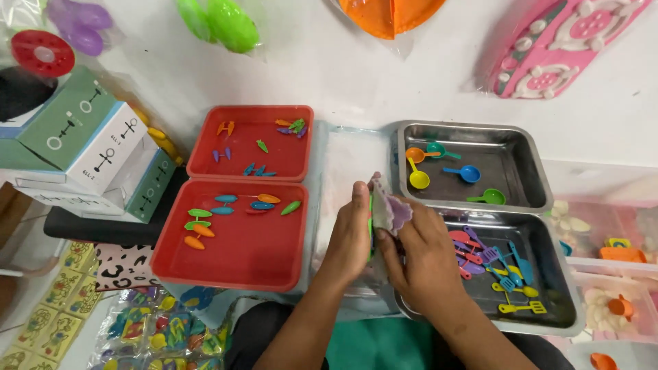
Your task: Cleaning small plastic toy accessories with a cloth and organizing them into trays and bags.
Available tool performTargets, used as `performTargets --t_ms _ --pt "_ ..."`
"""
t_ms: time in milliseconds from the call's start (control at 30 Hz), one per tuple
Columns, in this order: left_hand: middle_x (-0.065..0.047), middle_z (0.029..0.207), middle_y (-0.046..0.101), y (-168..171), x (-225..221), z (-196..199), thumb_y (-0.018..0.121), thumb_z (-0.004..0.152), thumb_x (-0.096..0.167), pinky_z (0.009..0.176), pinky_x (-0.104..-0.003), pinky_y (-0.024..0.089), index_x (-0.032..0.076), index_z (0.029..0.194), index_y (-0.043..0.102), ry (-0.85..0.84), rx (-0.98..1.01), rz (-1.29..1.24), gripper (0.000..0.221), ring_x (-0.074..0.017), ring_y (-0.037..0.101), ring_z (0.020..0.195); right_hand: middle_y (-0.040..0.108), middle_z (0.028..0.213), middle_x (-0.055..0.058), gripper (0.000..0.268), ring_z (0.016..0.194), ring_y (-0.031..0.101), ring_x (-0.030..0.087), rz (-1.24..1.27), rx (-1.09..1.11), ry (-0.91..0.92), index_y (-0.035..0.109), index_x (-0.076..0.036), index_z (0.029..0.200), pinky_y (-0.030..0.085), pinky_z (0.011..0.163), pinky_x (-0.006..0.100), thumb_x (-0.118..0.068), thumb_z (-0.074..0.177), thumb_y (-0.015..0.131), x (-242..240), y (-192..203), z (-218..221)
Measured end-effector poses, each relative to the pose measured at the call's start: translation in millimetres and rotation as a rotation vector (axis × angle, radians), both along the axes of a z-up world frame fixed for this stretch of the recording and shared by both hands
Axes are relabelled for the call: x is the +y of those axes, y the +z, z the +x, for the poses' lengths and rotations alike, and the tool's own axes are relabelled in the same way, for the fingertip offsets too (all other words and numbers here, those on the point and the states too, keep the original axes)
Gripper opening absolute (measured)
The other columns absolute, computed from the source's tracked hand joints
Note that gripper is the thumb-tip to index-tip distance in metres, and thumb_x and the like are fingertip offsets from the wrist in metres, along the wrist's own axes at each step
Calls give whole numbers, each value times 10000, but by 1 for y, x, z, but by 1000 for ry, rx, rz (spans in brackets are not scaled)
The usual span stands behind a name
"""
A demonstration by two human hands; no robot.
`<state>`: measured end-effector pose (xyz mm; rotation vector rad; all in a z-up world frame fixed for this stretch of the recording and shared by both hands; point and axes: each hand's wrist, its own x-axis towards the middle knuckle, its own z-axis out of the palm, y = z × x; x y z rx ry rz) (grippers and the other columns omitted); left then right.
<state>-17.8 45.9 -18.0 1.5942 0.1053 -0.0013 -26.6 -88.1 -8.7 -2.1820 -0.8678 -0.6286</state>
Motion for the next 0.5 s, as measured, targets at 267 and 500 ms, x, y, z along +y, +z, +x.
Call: performTargets --t_ms 267,500 --pt "-239 1524 499 2 -3 -6 253 1019 526 1159 -376 360 -6 1548 338 15 -203 -238 755 -316 483 1419 656 1283 178 313 1107 624 328 128 112 96 674 37 1190 490 954 403 -7 882 641 -7 -12 10" --pt "-156 1188 642 13 3 -12 146 972 681 1049 -382 434 63 1290 619 -78 25 -141 840 -258 590 1123 660 1121 128 93 1011 642 318 94 -61 40 720 -30 916 486 897 428 -99 873 675 -9 0 9"
